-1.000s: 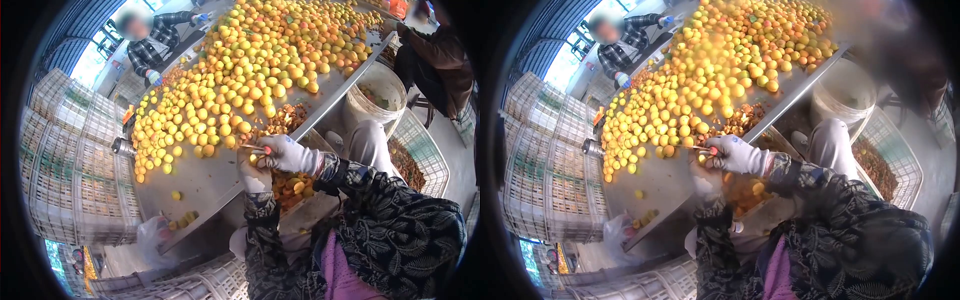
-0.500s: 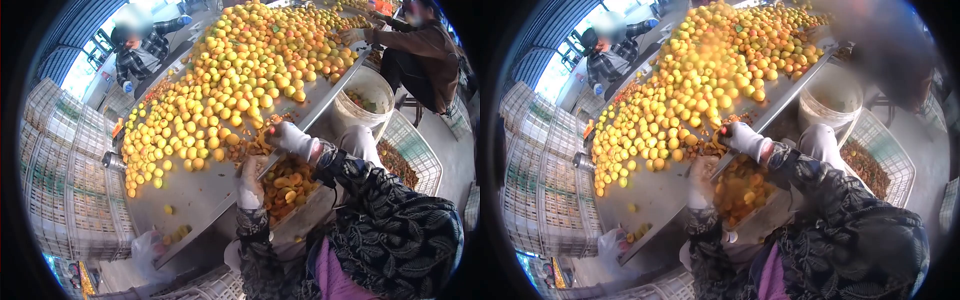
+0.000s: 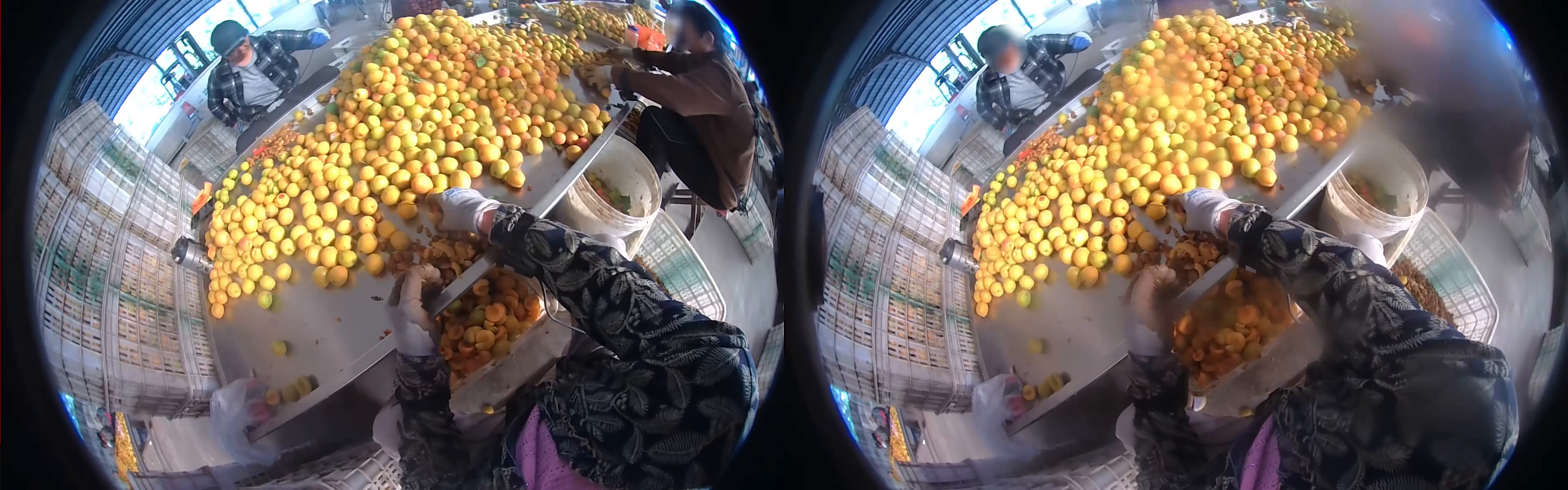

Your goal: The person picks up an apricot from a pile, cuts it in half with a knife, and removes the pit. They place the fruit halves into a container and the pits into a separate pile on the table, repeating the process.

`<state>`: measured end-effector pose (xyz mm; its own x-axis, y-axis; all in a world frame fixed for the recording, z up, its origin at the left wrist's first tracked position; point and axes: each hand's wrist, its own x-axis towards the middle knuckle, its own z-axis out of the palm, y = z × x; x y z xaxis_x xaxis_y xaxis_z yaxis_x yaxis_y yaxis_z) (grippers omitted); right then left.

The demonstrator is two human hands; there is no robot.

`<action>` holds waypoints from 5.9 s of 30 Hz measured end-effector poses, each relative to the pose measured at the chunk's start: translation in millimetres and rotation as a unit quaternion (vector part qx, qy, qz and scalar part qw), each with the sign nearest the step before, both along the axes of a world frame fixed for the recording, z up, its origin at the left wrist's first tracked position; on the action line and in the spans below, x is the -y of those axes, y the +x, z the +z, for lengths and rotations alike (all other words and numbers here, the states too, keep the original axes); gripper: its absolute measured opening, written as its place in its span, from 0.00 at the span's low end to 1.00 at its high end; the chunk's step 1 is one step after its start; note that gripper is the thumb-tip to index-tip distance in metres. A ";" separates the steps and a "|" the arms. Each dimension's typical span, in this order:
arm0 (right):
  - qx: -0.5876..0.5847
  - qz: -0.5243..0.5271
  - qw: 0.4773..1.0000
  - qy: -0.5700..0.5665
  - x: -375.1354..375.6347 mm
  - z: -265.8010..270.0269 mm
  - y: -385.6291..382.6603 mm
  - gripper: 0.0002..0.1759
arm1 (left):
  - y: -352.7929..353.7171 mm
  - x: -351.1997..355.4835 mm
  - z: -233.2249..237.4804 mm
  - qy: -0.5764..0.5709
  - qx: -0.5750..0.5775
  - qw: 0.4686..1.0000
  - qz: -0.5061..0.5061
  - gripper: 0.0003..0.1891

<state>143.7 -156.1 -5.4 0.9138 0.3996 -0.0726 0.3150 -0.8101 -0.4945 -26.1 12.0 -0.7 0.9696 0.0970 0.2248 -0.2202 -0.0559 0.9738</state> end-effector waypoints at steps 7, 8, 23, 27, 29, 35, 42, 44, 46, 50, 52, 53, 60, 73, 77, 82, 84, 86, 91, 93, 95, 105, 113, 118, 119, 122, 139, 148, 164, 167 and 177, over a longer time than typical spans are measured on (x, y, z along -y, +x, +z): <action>-0.196 -0.042 0.940 0.276 12.0 19.7 -34.0 0.21 | 10.2 2.1 7.1 -0.383 -0.151 0.911 0.033 0.23; -0.333 -0.069 0.850 0.403 13.5 28.5 -46.6 0.21 | 10.7 5.6 10.1 -0.376 -0.128 0.917 0.043 0.25; -0.154 0.036 0.831 0.533 5.2 54.3 -126.6 0.30 | 17.6 6.4 -16.8 -0.368 -0.048 0.927 -0.054 0.25; -0.179 0.071 0.846 0.498 8.5 63.6 -140.1 0.25 | 12.2 10.9 0.1 -0.378 -0.036 0.921 -0.089 0.25; -0.111 0.078 0.895 0.426 9.7 69.3 -141.6 0.22 | 11.1 14.2 -0.5 -0.369 -0.038 0.926 -0.077 0.25; -0.081 0.040 0.926 0.367 2.8 71.3 -145.8 0.21 | 6.5 14.1 3.2 -0.301 -0.016 0.951 -0.074 0.26; -0.074 0.006 0.922 0.380 -6.1 51.0 -145.2 0.22 | 4.4 14.6 -3.8 -0.274 0.004 0.961 -0.041 0.21; -0.083 -0.006 0.916 0.393 -6.6 45.2 -145.5 0.22 | 4.8 13.9 -5.8 -0.275 0.003 0.961 -0.032 0.19; -0.106 0.009 0.907 0.407 -3.7 31.5 -139.4 0.21 | 6.2 12.5 -7.9 -0.275 0.005 0.961 -0.024 0.18; 0.021 -0.012 0.960 0.279 -9.5 22.3 -135.5 0.19 | 9.6 9.7 -16.2 -0.029 0.050 0.997 0.057 0.18; 0.052 -0.012 0.982 0.180 -6.1 21.8 -131.2 0.16 | 11.1 10.2 -14.8 0.098 0.085 0.987 0.099 0.18; 0.093 -0.026 0.990 0.104 -3.9 14.3 -124.7 0.15 | 10.5 9.7 -12.4 -0.016 0.023 0.996 0.085 0.18; 0.036 0.029 0.949 0.311 -0.5 37.5 -152.5 0.20 | 10.2 8.2 5.2 -0.501 -0.066 0.862 -0.044 0.21; -0.091 -0.005 0.853 0.514 -12.9 50.1 -147.3 0.18 | 8.6 4.1 3.4 -0.352 0.002 0.928 -0.119 0.20; -0.176 0.021 0.836 0.520 -1.6 70.3 -139.9 0.18 | 6.7 2.8 7.7 -0.321 -0.002 0.943 -0.087 0.21; -0.129 0.031 0.889 0.439 2.3 55.6 -125.2 0.17 | 10.0 3.3 7.6 -0.251 0.008 0.967 -0.048 0.23; -0.116 0.020 0.916 0.384 3.4 57.3 -122.7 0.15 | 7.1 4.9 13.1 -0.095 0.080 0.992 -0.015 0.24; -0.104 0.007 0.939 0.328 1.9 50.5 -119.9 0.14 | 8.1 5.4 15.2 -0.039 0.098 0.994 -0.001 0.24; -0.032 -0.011 0.964 0.266 -9.8 13.5 -102.4 0.10 | 12.0 4.1 5.7 -0.034 0.134 0.990 -0.005 0.26; 0.020 -0.054 0.971 0.232 -11.9 12.7 -104.6 0.11 | 10.4 6.5 11.4 -0.123 0.118 0.985 -0.039 0.24; 0.040 -0.100 0.970 0.218 -8.8 23.3 -103.5 0.14 | 11.1 -0.6 13.1 -0.224 0.072 0.971 -0.042 0.23; -0.028 0.113 0.918 0.380 5.4 73.6 -144.4 0.26 | 12.5 -7.3 -0.9 -0.455 -0.007 0.879 -0.140 0.27; 0.046 0.076 0.946 0.312 -8.6 32.2 -156.2 0.21 | 3.1 5.4 5.6 -0.495 -0.016 0.855 -0.152 0.24; 0.014 0.024 0.962 0.272 -16.9 28.5 -156.4 0.20 | 7.5 17.7 -2.9 -0.468 0.032 0.880 -0.075 0.24; 0.015 0.026 0.962 0.272 -17.1 29.2 -155.7 0.20 | 7.6 14.1 -3.8 -0.467 0.034 0.880 -0.075 0.24; -0.015 0.046 0.968 0.245 -10.6 42.7 -158.3 0.20 | 7.7 -3.6 -0.7 -0.442 0.002 0.888 -0.125 0.25; 0.004 0.068 0.958 0.278 15.5 44.8 -172.6 0.23 | 1.6 6.6 12.6 -0.481 -0.019 0.854 -0.195 0.23; -0.065 0.099 0.949 0.293 12.8 29.9 -168.2 0.23 | -3.1 -16.4 15.9 -0.162 0.006 0.970 -0.180 0.20; -0.051 0.222 0.932 0.281 26.6 19.0 -156.5 0.23 | -8.0 -31.7 57.6 -0.004 -0.081 0.974 -0.212 0.24; -0.047 0.135 0.871 0.471 18.5 20.1 -172.2 0.16 | -6.6 -2.4 37.0 -0.182 0.051 0.973 -0.134 0.28; -0.125 0.190 0.877 0.423 32.3 35.0 -159.8 0.13 | -10.3 -0.5 36.0 -0.204 -0.015 0.963 -0.174 0.23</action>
<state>-16.0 -188.4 29.6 0.7002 0.6797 0.2186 0.2798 0.0204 -0.9598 -36.5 12.5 35.2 0.9648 -0.1598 0.2086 -0.1284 0.4058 0.9049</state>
